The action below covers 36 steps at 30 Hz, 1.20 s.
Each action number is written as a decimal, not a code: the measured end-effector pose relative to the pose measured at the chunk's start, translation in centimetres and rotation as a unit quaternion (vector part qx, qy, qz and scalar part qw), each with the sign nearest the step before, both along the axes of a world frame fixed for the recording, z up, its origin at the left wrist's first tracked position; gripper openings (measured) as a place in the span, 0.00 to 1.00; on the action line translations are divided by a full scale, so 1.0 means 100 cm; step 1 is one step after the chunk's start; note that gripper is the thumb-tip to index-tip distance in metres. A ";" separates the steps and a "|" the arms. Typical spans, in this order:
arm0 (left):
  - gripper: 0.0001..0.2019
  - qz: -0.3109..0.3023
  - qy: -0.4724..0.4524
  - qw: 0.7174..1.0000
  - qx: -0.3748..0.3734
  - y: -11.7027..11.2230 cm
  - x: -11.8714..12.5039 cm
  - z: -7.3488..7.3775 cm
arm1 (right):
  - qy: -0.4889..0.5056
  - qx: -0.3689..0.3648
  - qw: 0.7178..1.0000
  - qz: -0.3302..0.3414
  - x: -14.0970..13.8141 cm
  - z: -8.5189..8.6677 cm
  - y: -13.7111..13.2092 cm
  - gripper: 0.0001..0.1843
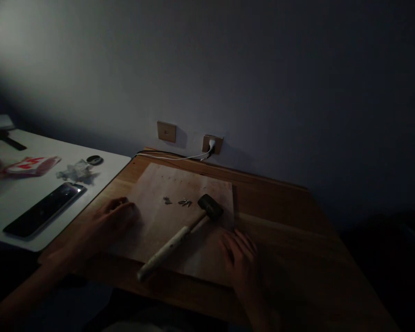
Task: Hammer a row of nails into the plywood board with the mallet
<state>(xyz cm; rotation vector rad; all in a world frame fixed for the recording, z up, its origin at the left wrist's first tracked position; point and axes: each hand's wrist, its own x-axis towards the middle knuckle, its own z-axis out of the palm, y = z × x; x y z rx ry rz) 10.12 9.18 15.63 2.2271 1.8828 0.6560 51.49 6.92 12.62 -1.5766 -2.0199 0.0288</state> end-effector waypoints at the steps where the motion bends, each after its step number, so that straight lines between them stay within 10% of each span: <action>1: 0.18 -0.023 -0.003 1.000 -0.003 -0.002 0.011 0.000 | 0.003 -0.007 1.000 -0.022 0.013 0.002 -0.002 0.27; 9: 0.14 -0.203 0.021 0.979 0.010 -0.010 0.072 0.006 | 0.072 -0.091 0.973 -0.199 0.096 0.020 -0.033 0.30; 21: 0.20 -0.403 0.051 0.913 0.031 0.040 0.192 0.009 | 0.175 -0.224 0.952 -0.115 0.040 0.038 -0.033 0.28; 27: 0.17 -0.396 0.039 0.917 0.016 0.084 0.233 0.011 | 0.267 -0.213 0.932 -0.125 0.035 0.033 -0.023 0.20; 36: 0.07 -0.465 0.097 0.880 -0.025 0.125 0.279 0.012 | 0.542 -0.284 0.759 -0.221 0.062 0.046 -0.038 0.43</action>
